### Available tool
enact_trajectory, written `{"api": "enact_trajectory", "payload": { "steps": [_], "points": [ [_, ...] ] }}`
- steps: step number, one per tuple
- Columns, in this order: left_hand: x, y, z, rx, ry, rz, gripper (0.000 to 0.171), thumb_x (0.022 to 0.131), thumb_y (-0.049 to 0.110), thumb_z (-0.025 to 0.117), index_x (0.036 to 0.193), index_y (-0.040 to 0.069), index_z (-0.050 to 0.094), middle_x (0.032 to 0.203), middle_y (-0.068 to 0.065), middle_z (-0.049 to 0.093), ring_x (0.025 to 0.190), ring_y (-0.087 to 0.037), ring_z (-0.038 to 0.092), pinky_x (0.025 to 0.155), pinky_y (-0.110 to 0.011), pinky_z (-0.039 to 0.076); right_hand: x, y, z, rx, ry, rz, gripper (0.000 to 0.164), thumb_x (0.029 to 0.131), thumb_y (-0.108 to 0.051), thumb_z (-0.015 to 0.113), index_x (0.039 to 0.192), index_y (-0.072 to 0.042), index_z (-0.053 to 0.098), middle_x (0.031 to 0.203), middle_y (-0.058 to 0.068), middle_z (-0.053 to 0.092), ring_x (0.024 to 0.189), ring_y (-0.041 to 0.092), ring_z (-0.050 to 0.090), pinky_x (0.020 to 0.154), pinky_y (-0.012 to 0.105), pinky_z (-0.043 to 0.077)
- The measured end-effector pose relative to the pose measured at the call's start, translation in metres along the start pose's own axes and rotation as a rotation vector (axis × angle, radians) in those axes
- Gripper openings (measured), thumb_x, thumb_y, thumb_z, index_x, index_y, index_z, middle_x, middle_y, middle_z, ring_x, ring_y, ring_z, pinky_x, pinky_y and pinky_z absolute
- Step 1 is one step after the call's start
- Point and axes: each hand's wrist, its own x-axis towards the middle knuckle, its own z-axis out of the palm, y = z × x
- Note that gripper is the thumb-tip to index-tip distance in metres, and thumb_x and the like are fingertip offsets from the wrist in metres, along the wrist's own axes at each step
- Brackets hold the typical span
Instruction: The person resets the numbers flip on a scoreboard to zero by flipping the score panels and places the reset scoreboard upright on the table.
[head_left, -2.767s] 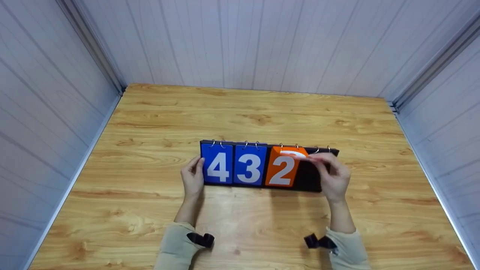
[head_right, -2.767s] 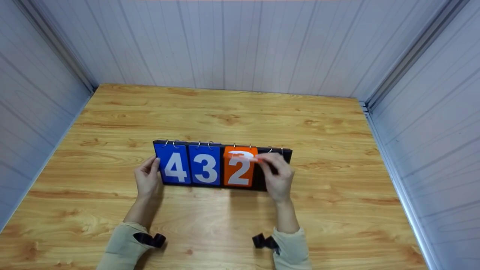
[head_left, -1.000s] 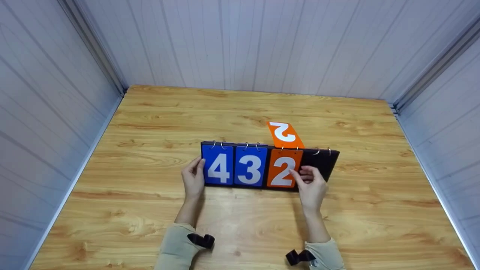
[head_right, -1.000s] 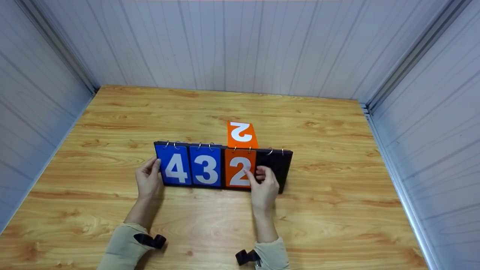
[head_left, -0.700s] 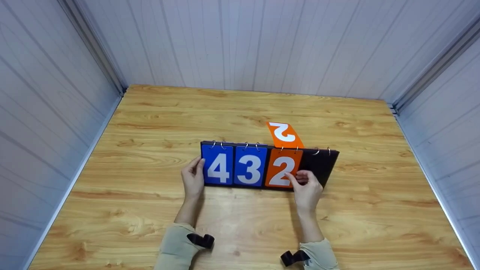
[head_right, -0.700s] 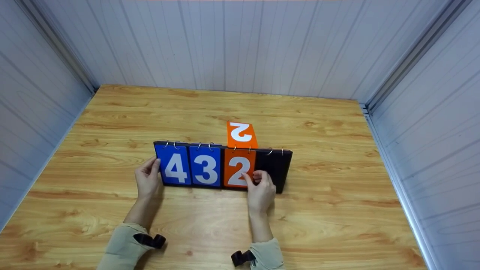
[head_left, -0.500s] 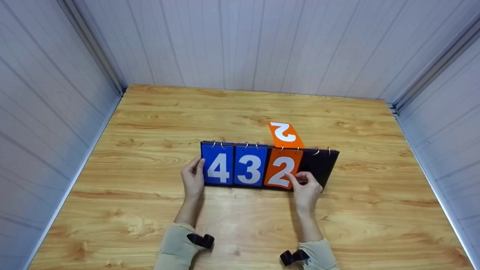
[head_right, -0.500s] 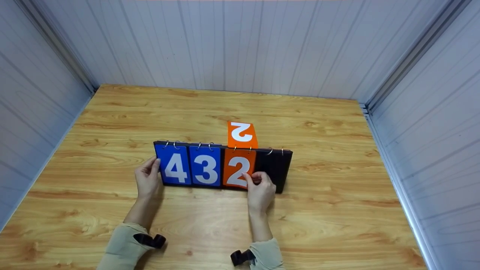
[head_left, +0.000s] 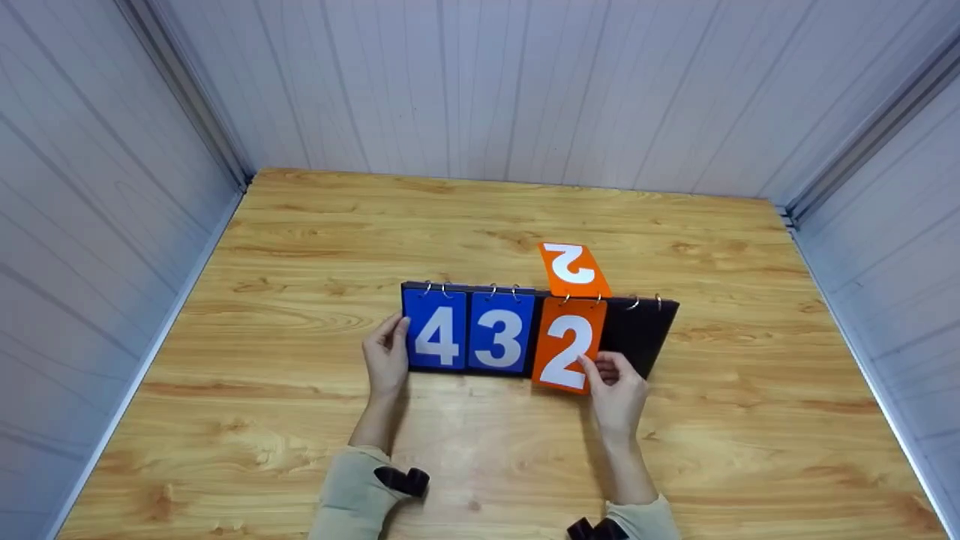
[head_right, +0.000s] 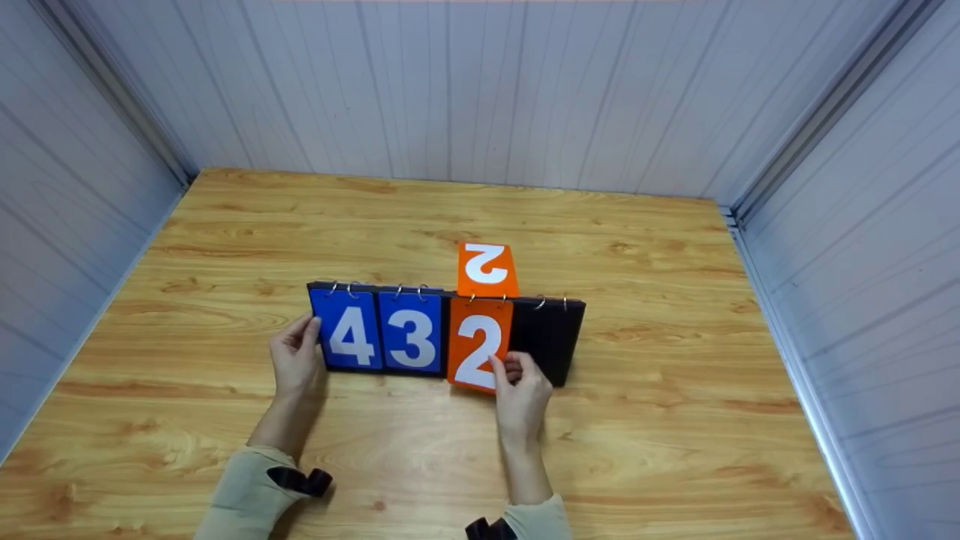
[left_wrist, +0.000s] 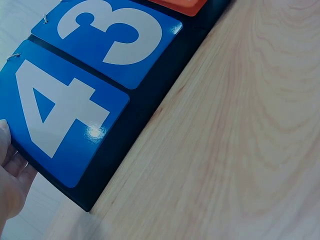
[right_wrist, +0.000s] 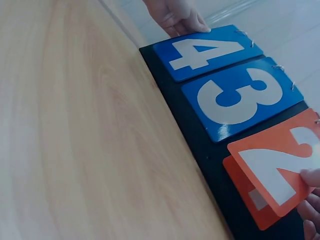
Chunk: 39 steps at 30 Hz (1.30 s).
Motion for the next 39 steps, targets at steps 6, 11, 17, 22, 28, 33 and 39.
{"api": "enact_trajectory", "payload": {
  "steps": [6, 11, 17, 22, 28, 33, 39],
  "points": [
    [0.001, 0.0, 0.0, 0.002, 0.003, 0.008, 0.017, 0.083, -0.009, 0.052, 0.095, -0.02, 0.058, 0.091, -0.032, 0.059, 0.076, -0.003, 0.056, 0.071, -0.016, 0.047, -0.001, -0.028, -0.017, 0.267, -0.108, -0.085, 0.028, 0.07, 0.008, 0.069, 0.096, 0.01, 0.06, 0.067, 0.017, 0.06, 0.057, 0.016, 0.055, 0.051, 0.016, 0.046],
    [0.0, 0.001, 0.0, -0.002, 0.011, -0.004, 0.017, 0.083, -0.008, 0.053, 0.095, -0.019, 0.058, 0.091, -0.032, 0.059, 0.076, -0.004, 0.057, 0.07, -0.017, 0.047, 0.003, -0.017, -0.024, 0.485, -0.171, -0.091, 0.011, 0.075, 0.012, 0.062, 0.086, 0.012, 0.062, 0.078, 0.017, 0.064, 0.065, 0.014, 0.06, 0.058, 0.018, 0.049],
    [0.001, 0.002, 0.001, -0.018, 0.015, -0.039, 0.017, 0.084, -0.007, 0.053, 0.096, -0.019, 0.058, 0.092, -0.031, 0.059, 0.077, -0.005, 0.057, 0.072, -0.019, 0.047, 0.006, -0.004, -0.028, 0.655, -0.171, -0.19, 0.016, 0.085, 0.006, 0.049, 0.095, 0.01, 0.06, 0.092, 0.011, 0.064, 0.086, 0.015, 0.059, 0.074, 0.02, 0.047],
    [0.001, 0.002, 0.002, -0.036, 0.026, -0.065, 0.018, 0.084, -0.007, 0.053, 0.097, -0.018, 0.058, 0.092, -0.03, 0.06, 0.076, -0.007, 0.057, 0.072, -0.02, 0.048, 0.019, -0.022, -0.032, 0.694, -0.128, -0.223, 0.022, 0.075, 0.017, 0.053, 0.097, 0.017, 0.055, 0.094, 0.015, 0.063, 0.086, 0.019, 0.058, 0.076, 0.024, 0.047],
    [0.001, 0.002, 0.002, -0.027, 0.025, -0.044, 0.017, 0.084, -0.008, 0.053, 0.095, -0.019, 0.058, 0.091, -0.03, 0.059, 0.076, -0.006, 0.057, 0.071, -0.019, 0.047, 0.048, -0.039, -0.028, 0.643, -0.028, -0.281, 0.022, 0.07, 0.015, 0.064, 0.089, 0.021, 0.054, 0.088, 0.012, 0.065, 0.081, 0.018, 0.061, 0.07, 0.023, 0.049],
    [0.0, 0.002, 0.002, -0.017, 0.012, -0.011, 0.016, 0.083, -0.01, 0.052, 0.094, -0.021, 0.057, 0.091, -0.032, 0.059, 0.077, -0.004, 0.057, 0.071, -0.017, 0.047, 0.074, -0.063, -0.021, 0.541, 0.053, -0.331, 0.015, 0.07, 0.017, 0.064, 0.082, 0.021, 0.055, 0.078, 0.01, 0.066, 0.072, 0.012, 0.062, 0.063, 0.02, 0.05],
    [0.0, 0.002, 0.001, -0.024, 0.009, -0.052, 0.017, 0.084, -0.008, 0.052, 0.096, -0.019, 0.058, 0.093, -0.031, 0.059, 0.078, -0.006, 0.057, 0.074, -0.019, 0.047, 0.105, -0.064, -0.008, 0.324, 0.115, -0.357, 0.017, 0.064, 0.014, 0.071, 0.076, 0.012, 0.059, 0.069, 0.019, 0.055, 0.057, 0.012, 0.051, 0.052, 0.016, 0.043]
  ]
}}
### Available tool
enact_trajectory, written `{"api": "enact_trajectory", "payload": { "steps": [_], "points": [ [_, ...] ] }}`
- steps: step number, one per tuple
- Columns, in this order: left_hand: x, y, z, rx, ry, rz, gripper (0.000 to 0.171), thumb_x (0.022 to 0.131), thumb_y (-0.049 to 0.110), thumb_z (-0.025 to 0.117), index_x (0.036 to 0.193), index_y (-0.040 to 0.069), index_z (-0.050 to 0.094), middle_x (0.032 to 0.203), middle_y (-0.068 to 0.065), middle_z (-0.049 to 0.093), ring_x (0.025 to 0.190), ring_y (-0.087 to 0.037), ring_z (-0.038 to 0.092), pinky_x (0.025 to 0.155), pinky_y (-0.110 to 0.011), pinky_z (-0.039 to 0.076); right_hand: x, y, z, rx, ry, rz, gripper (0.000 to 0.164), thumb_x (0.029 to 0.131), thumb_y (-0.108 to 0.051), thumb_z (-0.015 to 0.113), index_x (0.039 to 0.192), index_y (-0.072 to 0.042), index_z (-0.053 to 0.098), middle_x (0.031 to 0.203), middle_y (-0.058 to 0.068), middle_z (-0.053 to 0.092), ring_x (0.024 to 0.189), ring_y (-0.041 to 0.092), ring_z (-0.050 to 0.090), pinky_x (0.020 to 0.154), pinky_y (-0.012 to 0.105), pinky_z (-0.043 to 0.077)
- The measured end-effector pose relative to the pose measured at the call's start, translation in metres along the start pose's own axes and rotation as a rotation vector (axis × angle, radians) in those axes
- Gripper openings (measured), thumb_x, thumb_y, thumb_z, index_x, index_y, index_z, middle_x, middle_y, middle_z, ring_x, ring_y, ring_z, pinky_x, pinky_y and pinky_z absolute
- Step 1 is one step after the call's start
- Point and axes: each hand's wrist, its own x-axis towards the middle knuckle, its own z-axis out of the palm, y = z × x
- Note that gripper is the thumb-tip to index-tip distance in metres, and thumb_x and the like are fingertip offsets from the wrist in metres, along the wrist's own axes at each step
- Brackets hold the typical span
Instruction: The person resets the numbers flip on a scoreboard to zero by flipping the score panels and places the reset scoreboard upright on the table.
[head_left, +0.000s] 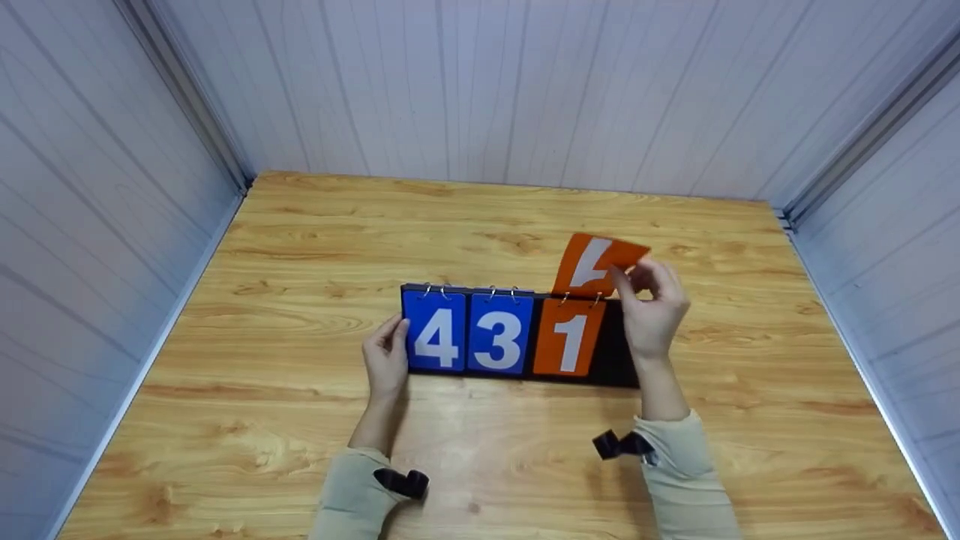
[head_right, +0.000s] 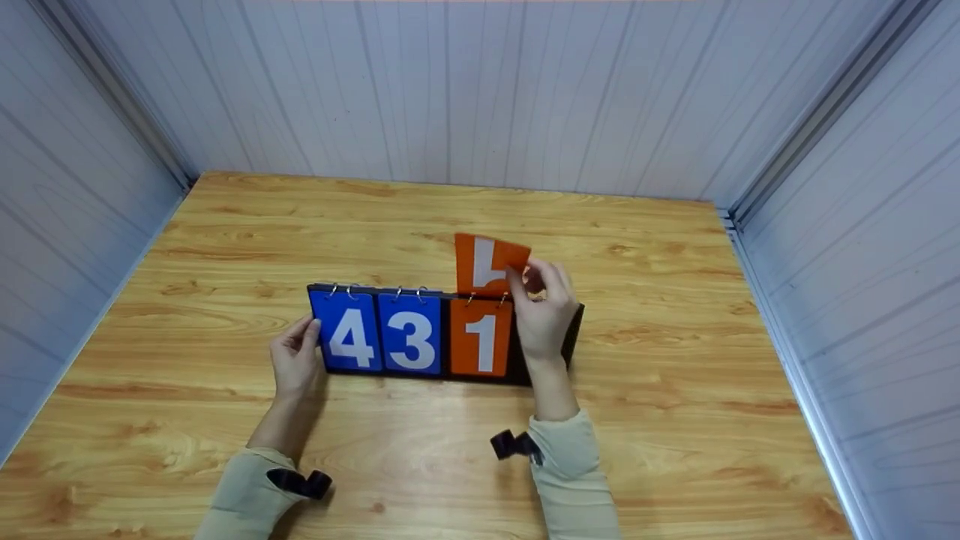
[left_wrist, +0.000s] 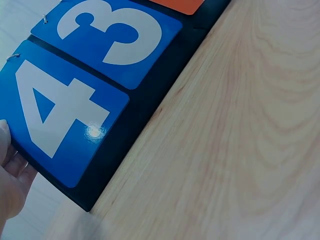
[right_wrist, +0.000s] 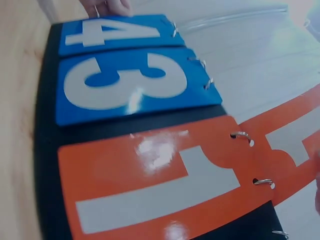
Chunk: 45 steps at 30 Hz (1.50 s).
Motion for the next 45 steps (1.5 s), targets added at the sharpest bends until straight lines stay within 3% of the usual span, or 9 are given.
{"api": "enact_trajectory", "payload": {
  "steps": [9, 17, 24, 27, 30, 33, 36, 39, 45],
  "points": [
    [-0.002, 0.001, -0.001, 0.041, 0.008, 0.031, 0.016, 0.083, -0.008, 0.053, 0.095, -0.019, 0.059, 0.092, -0.03, 0.059, 0.075, -0.006, 0.055, 0.07, -0.017, 0.046, 0.013, 0.027, 0.007, -0.227, -0.199, 0.182, 0.036, 0.069, -0.013, 0.076, 0.097, 0.004, 0.06, 0.074, 0.011, 0.06, 0.057, 0.006, 0.048, 0.051, 0.015, 0.038],
    [-0.001, 0.001, 0.0, 0.007, 0.008, -0.008, 0.017, 0.084, -0.007, 0.053, 0.096, -0.018, 0.059, 0.092, -0.029, 0.06, 0.076, -0.008, 0.057, 0.071, -0.019, 0.047, 0.015, 0.029, 0.014, -0.362, -0.228, 0.265, 0.037, 0.069, -0.011, 0.076, 0.099, 0.003, 0.059, 0.069, 0.011, 0.061, 0.053, 0.009, 0.049, 0.05, 0.013, 0.04],
    [-0.001, 0.0, -0.001, 0.011, -0.013, 0.026, 0.017, 0.084, -0.008, 0.052, 0.095, -0.019, 0.059, 0.092, -0.031, 0.059, 0.078, -0.005, 0.057, 0.073, -0.017, 0.047, 0.02, 0.027, 0.019, -0.471, -0.322, 0.421, 0.036, 0.071, -0.012, 0.074, 0.1, 0.001, 0.057, 0.073, 0.012, 0.059, 0.063, 0.02, 0.055, 0.056, 0.025, 0.046],
    [0.0, -0.004, -0.002, 0.003, -0.009, 0.014, 0.017, 0.084, -0.006, 0.053, 0.095, -0.018, 0.059, 0.092, -0.03, 0.06, 0.079, -0.006, 0.058, 0.074, -0.018, 0.047, 0.02, 0.03, 0.018, -0.377, -0.282, 0.429, 0.031, 0.071, -0.011, 0.074, 0.094, 0.003, 0.059, 0.073, 0.013, 0.06, 0.062, 0.017, 0.054, 0.055, 0.022, 0.046],
    [0.0, -0.004, -0.002, -0.002, 0.005, -0.003, 0.017, 0.084, -0.007, 0.053, 0.096, -0.018, 0.059, 0.093, -0.03, 0.06, 0.078, -0.005, 0.057, 0.075, -0.018, 0.047, 0.019, 0.022, 0.015, -0.151, -0.199, 0.382, 0.024, 0.07, -0.003, 0.073, 0.085, 0.01, 0.059, 0.07, 0.015, 0.059, 0.057, 0.017, 0.054, 0.051, 0.021, 0.048],
    [0.001, -0.003, -0.002, 0.006, 0.005, 0.026, 0.016, 0.084, -0.008, 0.053, 0.094, -0.019, 0.059, 0.091, -0.03, 0.059, 0.077, -0.005, 0.057, 0.073, -0.017, 0.047, 0.017, 0.013, 0.012, 0.071, -0.152, 0.326, 0.02, 0.069, 0.009, 0.07, 0.079, 0.017, 0.054, 0.067, 0.017, 0.058, 0.051, 0.018, 0.054, 0.047, 0.024, 0.048],
    [0.0, 0.0, -0.001, 0.021, 0.002, 0.052, 0.015, 0.083, -0.011, 0.052, 0.093, -0.02, 0.058, 0.089, -0.032, 0.059, 0.076, -0.004, 0.056, 0.071, -0.016, 0.046, 0.015, 0.019, 0.008, 0.163, -0.142, 0.304, 0.02, 0.067, 0.013, 0.069, 0.077, 0.019, 0.053, 0.065, 0.013, 0.058, 0.05, 0.017, 0.053, 0.046, 0.023, 0.047],
    [0.001, 0.0, -0.001, 0.017, 0.0, 0.054, 0.015, 0.083, -0.011, 0.052, 0.093, -0.02, 0.058, 0.09, -0.032, 0.059, 0.076, -0.004, 0.057, 0.071, -0.016, 0.047, 0.015, 0.028, 0.008, 0.108, -0.13, 0.326, 0.021, 0.067, 0.005, 0.073, 0.077, 0.015, 0.058, 0.065, 0.008, 0.059, 0.051, 0.011, 0.053, 0.047, 0.019, 0.045],
    [-0.001, -0.001, -0.001, 0.013, -0.009, 0.024, 0.016, 0.084, -0.009, 0.052, 0.095, -0.019, 0.059, 0.092, -0.031, 0.059, 0.078, -0.005, 0.057, 0.073, -0.018, 0.047, 0.017, 0.032, 0.012, -0.175, -0.203, 0.343, 0.033, 0.068, -0.011, 0.077, 0.095, 0.003, 0.062, 0.072, 0.011, 0.062, 0.057, 0.011, 0.054, 0.052, 0.016, 0.045]
  ]
}}
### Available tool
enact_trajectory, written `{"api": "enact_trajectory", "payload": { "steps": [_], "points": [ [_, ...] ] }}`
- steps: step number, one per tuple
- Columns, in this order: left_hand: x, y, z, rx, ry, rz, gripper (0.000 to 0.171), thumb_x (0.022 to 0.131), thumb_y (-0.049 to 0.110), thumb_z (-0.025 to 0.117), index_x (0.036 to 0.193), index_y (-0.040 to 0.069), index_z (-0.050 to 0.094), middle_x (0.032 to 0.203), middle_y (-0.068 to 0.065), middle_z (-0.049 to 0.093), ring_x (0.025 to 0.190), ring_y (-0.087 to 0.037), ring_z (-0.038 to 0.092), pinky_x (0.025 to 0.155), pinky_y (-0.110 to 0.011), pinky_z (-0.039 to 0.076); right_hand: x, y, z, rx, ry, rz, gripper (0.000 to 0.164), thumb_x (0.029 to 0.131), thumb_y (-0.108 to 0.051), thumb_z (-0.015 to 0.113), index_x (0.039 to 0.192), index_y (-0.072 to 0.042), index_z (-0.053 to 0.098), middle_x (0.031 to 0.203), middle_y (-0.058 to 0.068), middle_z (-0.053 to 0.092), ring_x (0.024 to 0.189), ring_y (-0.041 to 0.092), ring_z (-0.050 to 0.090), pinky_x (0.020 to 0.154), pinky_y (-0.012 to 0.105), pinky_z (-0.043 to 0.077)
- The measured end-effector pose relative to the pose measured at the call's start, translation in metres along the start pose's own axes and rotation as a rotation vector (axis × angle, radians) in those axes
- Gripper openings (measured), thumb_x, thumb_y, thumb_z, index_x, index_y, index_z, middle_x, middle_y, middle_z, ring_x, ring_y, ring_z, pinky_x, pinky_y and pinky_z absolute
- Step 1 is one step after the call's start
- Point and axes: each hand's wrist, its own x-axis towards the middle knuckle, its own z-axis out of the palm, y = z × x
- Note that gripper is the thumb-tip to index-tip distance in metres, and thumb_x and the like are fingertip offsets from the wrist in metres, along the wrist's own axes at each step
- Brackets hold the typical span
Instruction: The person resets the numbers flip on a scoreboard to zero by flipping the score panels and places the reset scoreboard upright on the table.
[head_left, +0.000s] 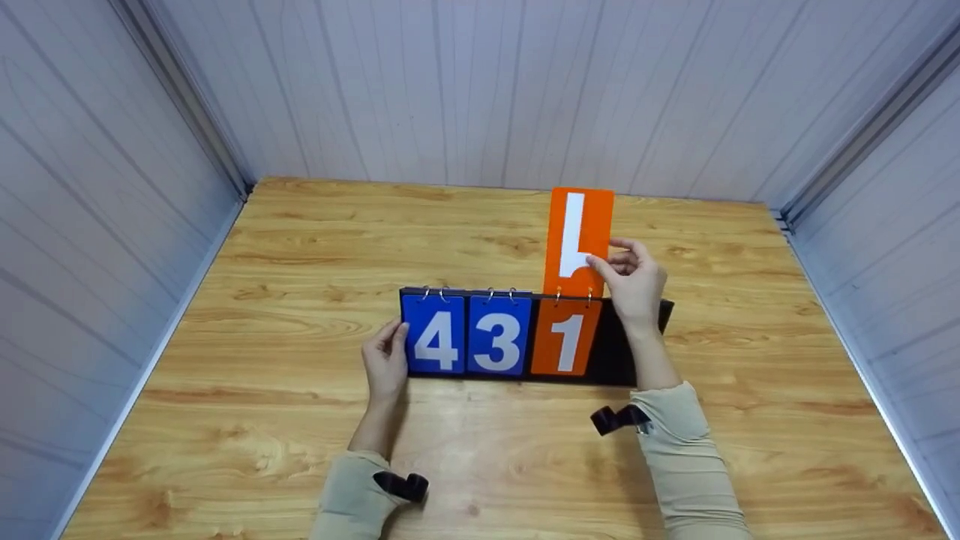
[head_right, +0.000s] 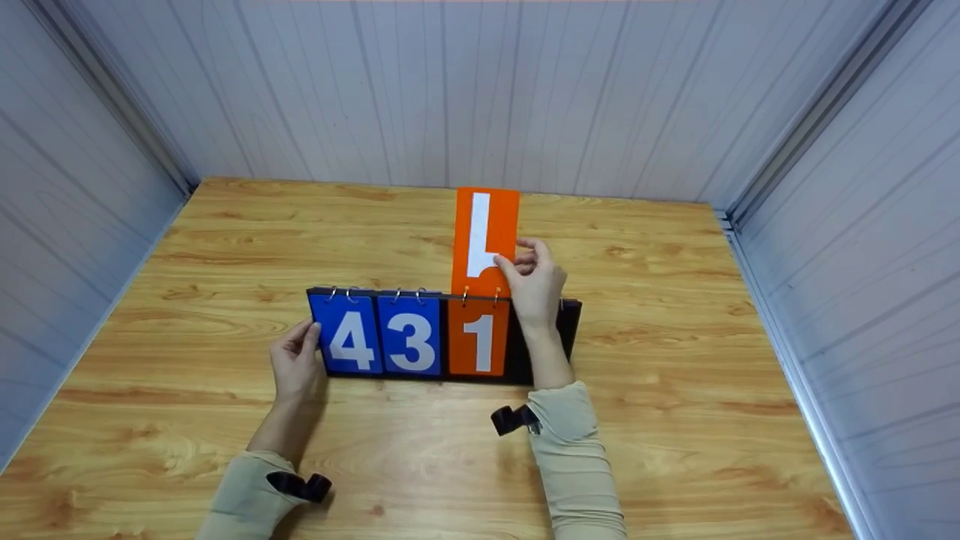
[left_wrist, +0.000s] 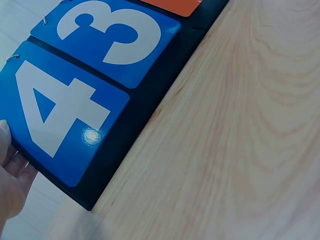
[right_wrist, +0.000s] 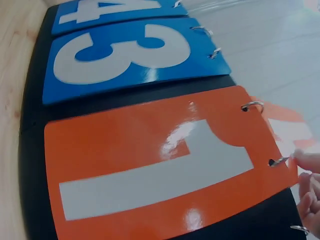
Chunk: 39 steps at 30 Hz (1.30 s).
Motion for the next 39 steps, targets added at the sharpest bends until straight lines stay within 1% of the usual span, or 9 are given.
{"api": "enact_trajectory", "payload": {
  "steps": [5, 11, 14, 20, 24, 27, 32, 34, 39],
  "points": [
    [-0.001, 0.0, 0.0, 0.017, 0.0, 0.002, 0.017, 0.084, -0.008, 0.052, 0.095, -0.019, 0.059, 0.093, -0.031, 0.059, 0.078, -0.004, 0.057, 0.073, -0.016, 0.046, -0.005, 0.002, 0.001, -0.157, -0.038, -0.054, 0.03, 0.069, -0.002, 0.074, 0.096, 0.002, 0.063, 0.083, 0.012, 0.065, 0.057, 0.016, 0.055, 0.052, 0.012, 0.044],
    [-0.001, 0.0, 0.0, 0.007, 0.002, -0.002, 0.017, 0.084, -0.009, 0.053, 0.096, -0.018, 0.059, 0.093, -0.031, 0.059, 0.078, -0.004, 0.057, 0.072, -0.017, 0.047, -0.023, 0.006, -0.006, -0.112, 0.107, -0.192, 0.014, 0.07, 0.007, 0.069, 0.083, 0.006, 0.064, 0.076, 0.013, 0.063, 0.055, 0.014, 0.054, 0.05, 0.011, 0.041],
    [-0.001, 0.0, 0.0, 0.005, 0.006, -0.013, 0.016, 0.084, -0.009, 0.052, 0.095, -0.018, 0.059, 0.092, -0.031, 0.059, 0.077, -0.004, 0.057, 0.072, -0.017, 0.047, -0.039, 0.008, -0.01, -0.067, 0.172, -0.217, 0.01, 0.071, 0.008, 0.067, 0.081, 0.006, 0.063, 0.074, 0.013, 0.062, 0.056, 0.01, 0.051, 0.051, 0.012, 0.042],
    [0.0, 0.001, 0.001, -0.004, 0.017, -0.038, 0.017, 0.084, -0.009, 0.052, 0.096, -0.019, 0.059, 0.092, -0.031, 0.059, 0.077, -0.005, 0.057, 0.072, -0.018, 0.047, -0.073, 0.014, -0.01, 0.002, 0.215, -0.175, 0.012, 0.074, 0.008, 0.065, 0.084, 0.009, 0.061, 0.079, 0.015, 0.062, 0.066, 0.015, 0.054, 0.057, 0.017, 0.045],
    [0.0, 0.0, 0.001, 0.001, 0.025, -0.042, 0.017, 0.084, -0.009, 0.053, 0.096, -0.018, 0.059, 0.093, -0.031, 0.059, 0.076, -0.004, 0.057, 0.072, -0.017, 0.047, -0.097, 0.024, -0.001, -0.001, 0.214, -0.098, 0.025, 0.072, 0.0, 0.071, 0.092, 0.009, 0.058, 0.086, 0.017, 0.06, 0.071, 0.022, 0.055, 0.06, 0.021, 0.047],
    [0.0, 0.0, 0.001, 0.009, 0.022, -0.02, 0.017, 0.083, -0.009, 0.053, 0.096, -0.018, 0.059, 0.093, -0.031, 0.059, 0.077, -0.003, 0.057, 0.072, -0.016, 0.047, -0.113, 0.05, 0.01, -0.074, 0.23, -0.078, 0.041, 0.068, -0.015, 0.077, 0.099, 0.003, 0.057, 0.091, 0.011, 0.059, 0.075, 0.02, 0.055, 0.063, 0.017, 0.045],
    [0.0, -0.001, 0.0, 0.011, 0.003, 0.025, 0.016, 0.083, -0.011, 0.052, 0.095, -0.02, 0.058, 0.092, -0.032, 0.058, 0.077, -0.004, 0.057, 0.071, -0.017, 0.047, -0.126, 0.104, 0.027, -0.297, 0.26, -0.089, 0.056, 0.062, -0.037, 0.079, 0.102, -0.007, 0.055, 0.091, 0.0, 0.055, 0.076, 0.013, 0.052, 0.065, 0.011, 0.039],
    [0.0, -0.001, 0.001, 0.013, 0.004, 0.013, 0.016, 0.083, -0.01, 0.052, 0.095, -0.02, 0.058, 0.092, -0.032, 0.058, 0.078, -0.004, 0.057, 0.072, -0.016, 0.047, -0.127, 0.101, 0.029, -0.335, 0.263, -0.087, 0.055, 0.061, -0.039, 0.078, 0.099, -0.006, 0.056, 0.089, 0.0, 0.055, 0.076, 0.012, 0.05, 0.068, 0.018, 0.039],
    [0.0, 0.0, 0.001, 0.032, 0.022, -0.045, 0.017, 0.084, -0.008, 0.053, 0.096, -0.019, 0.058, 0.094, -0.031, 0.059, 0.08, -0.004, 0.056, 0.074, -0.015, 0.045, -0.126, 0.058, 0.023, -0.318, 0.259, -0.063, 0.044, 0.062, -0.029, 0.08, 0.088, -0.001, 0.058, 0.081, 0.008, 0.057, 0.074, 0.019, 0.052, 0.068, 0.036, 0.032]
  ]
}}
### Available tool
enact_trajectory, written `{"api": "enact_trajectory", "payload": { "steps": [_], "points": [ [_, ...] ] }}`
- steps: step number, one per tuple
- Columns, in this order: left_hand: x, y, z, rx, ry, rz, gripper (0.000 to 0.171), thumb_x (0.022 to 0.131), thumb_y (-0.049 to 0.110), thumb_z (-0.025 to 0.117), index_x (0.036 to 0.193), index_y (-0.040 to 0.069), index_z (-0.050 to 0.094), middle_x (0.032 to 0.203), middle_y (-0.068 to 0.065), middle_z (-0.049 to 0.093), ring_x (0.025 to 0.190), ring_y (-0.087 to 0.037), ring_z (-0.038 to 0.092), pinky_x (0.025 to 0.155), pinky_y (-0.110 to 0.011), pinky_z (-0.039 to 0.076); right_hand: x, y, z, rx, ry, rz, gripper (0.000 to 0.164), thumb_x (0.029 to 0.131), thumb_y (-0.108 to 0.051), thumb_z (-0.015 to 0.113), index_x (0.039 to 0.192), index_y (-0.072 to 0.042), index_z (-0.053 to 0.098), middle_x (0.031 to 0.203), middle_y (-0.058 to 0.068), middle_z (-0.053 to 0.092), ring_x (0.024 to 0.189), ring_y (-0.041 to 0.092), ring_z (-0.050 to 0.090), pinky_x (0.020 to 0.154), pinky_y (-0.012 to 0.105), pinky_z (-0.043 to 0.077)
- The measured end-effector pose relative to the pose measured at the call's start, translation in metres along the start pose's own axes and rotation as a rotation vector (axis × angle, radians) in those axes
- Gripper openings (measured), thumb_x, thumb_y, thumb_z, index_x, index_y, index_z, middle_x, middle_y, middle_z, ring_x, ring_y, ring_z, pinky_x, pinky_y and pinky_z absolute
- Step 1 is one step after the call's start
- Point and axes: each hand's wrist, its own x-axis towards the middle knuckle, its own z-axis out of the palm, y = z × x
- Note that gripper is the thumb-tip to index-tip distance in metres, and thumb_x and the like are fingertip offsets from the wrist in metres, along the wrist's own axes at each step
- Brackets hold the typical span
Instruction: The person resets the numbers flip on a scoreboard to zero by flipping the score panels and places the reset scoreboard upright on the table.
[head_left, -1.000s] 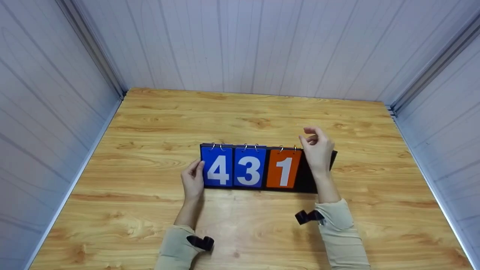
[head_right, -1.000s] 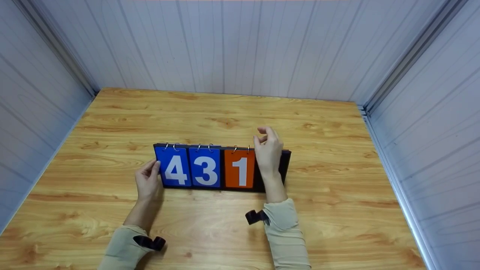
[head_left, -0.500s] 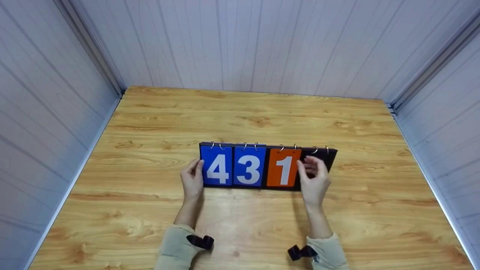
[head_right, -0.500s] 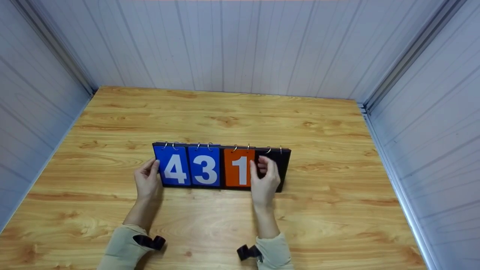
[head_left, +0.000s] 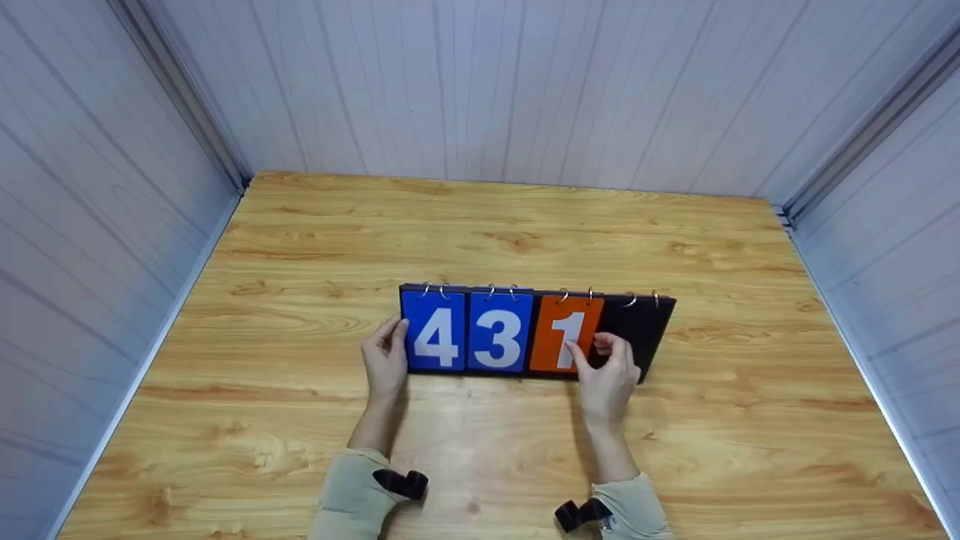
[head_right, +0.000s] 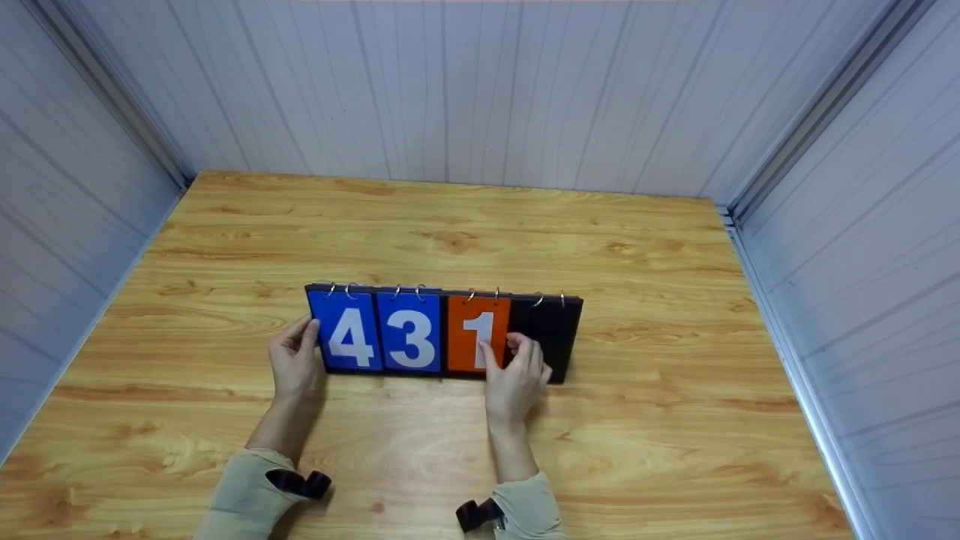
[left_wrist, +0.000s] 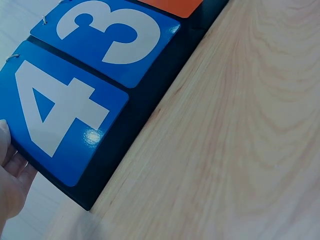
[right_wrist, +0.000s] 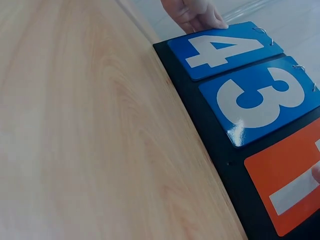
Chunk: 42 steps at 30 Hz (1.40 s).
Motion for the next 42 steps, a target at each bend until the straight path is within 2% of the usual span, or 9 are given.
{"api": "enact_trajectory", "payload": {
  "steps": [4, 8, 13, 21, 24, 27, 33, 37, 42],
  "points": [
    [0.0, 0.0, -0.001, 0.003, -0.01, 0.001, 0.017, 0.084, -0.007, 0.053, 0.097, -0.018, 0.059, 0.095, -0.03, 0.059, 0.08, -0.004, 0.056, 0.075, -0.016, 0.046, 0.004, -0.009, -0.005, 0.018, -0.016, 0.055, 0.035, 0.061, -0.021, 0.081, 0.078, 0.0, 0.06, 0.072, 0.008, 0.059, 0.067, 0.019, 0.055, 0.068, 0.03, 0.037],
    [0.0, 0.0, 0.0, -0.02, -0.023, 0.025, 0.017, 0.084, -0.009, 0.052, 0.096, -0.019, 0.058, 0.094, -0.031, 0.059, 0.08, -0.003, 0.057, 0.075, -0.016, 0.046, 0.005, -0.006, -0.006, 0.075, -0.037, 0.12, 0.028, 0.062, -0.018, 0.081, 0.069, -0.001, 0.06, 0.063, 0.005, 0.059, 0.057, 0.016, 0.053, 0.053, 0.017, 0.04],
    [0.001, -0.001, 0.0, -0.024, -0.036, 0.067, 0.016, 0.083, -0.01, 0.052, 0.095, -0.02, 0.058, 0.092, -0.032, 0.059, 0.08, -0.004, 0.057, 0.075, -0.017, 0.047, 0.002, -0.005, -0.01, 0.121, -0.063, 0.111, 0.024, 0.065, -0.016, 0.079, 0.066, -0.001, 0.061, 0.059, 0.006, 0.059, 0.052, 0.015, 0.053, 0.048, 0.011, 0.04],
    [0.006, -0.03, -0.003, -0.038, -0.019, 0.076, 0.018, 0.084, -0.003, 0.055, 0.095, -0.016, 0.06, 0.091, -0.027, 0.061, 0.082, -0.012, 0.059, 0.077, -0.022, 0.048, -0.005, -0.012, -0.027, 0.347, -0.159, 0.083, 0.034, 0.07, -0.004, 0.073, 0.098, 0.005, 0.056, 0.06, 0.009, 0.059, 0.052, 0.011, 0.052, 0.049, 0.014, 0.044],
    [0.006, -0.034, -0.003, -0.1, -0.01, 0.124, 0.019, 0.084, 0.004, 0.058, 0.094, -0.011, 0.064, 0.088, -0.021, 0.064, 0.081, -0.015, 0.06, 0.075, -0.023, 0.048, -0.005, -0.02, -0.036, 0.5, -0.208, 0.039, 0.034, 0.071, 0.008, 0.068, 0.102, 0.009, 0.054, 0.067, 0.016, 0.06, 0.057, 0.014, 0.055, 0.051, 0.015, 0.046],
    [0.006, -0.034, -0.003, -0.126, -0.001, 0.155, 0.019, 0.084, 0.008, 0.06, 0.091, -0.009, 0.065, 0.084, -0.017, 0.065, 0.078, -0.013, 0.059, 0.072, -0.021, 0.048, -0.002, -0.029, -0.045, 0.617, -0.236, -0.042, 0.017, 0.076, 0.018, 0.057, 0.093, 0.015, 0.056, 0.075, 0.024, 0.06, 0.062, 0.012, 0.056, 0.053, 0.013, 0.045],
    [0.007, -0.03, -0.003, -0.038, -0.009, 0.094, 0.017, 0.084, -0.004, 0.055, 0.093, -0.017, 0.061, 0.089, -0.027, 0.062, 0.079, -0.009, 0.059, 0.074, -0.021, 0.048, 0.007, -0.035, -0.059, 0.78, -0.302, -0.209, 0.027, 0.072, 0.033, 0.035, 0.093, 0.025, 0.05, 0.09, 0.029, 0.057, 0.088, 0.016, 0.058, 0.076, 0.019, 0.047],
    [0.007, -0.028, -0.003, -0.039, -0.015, 0.055, 0.017, 0.084, -0.005, 0.054, 0.096, -0.017, 0.06, 0.092, -0.029, 0.06, 0.081, -0.005, 0.058, 0.076, -0.019, 0.047, 0.019, -0.036, -0.064, 0.838, -0.316, -0.244, 0.034, 0.063, 0.037, 0.04, 0.093, 0.026, 0.049, 0.093, 0.026, 0.058, 0.089, 0.018, 0.058, 0.079, 0.022, 0.047],
    [0.007, -0.027, -0.002, -0.056, -0.01, 0.036, 0.018, 0.084, -0.005, 0.055, 0.096, -0.017, 0.06, 0.092, -0.028, 0.061, 0.08, -0.005, 0.058, 0.076, -0.02, 0.047, 0.045, -0.048, -0.062, 0.711, -0.159, -0.337, 0.019, 0.063, 0.026, 0.055, 0.079, 0.018, 0.06, 0.083, 0.025, 0.055, 0.083, 0.026, 0.053, 0.076, 0.025, 0.046]
  ]
}}
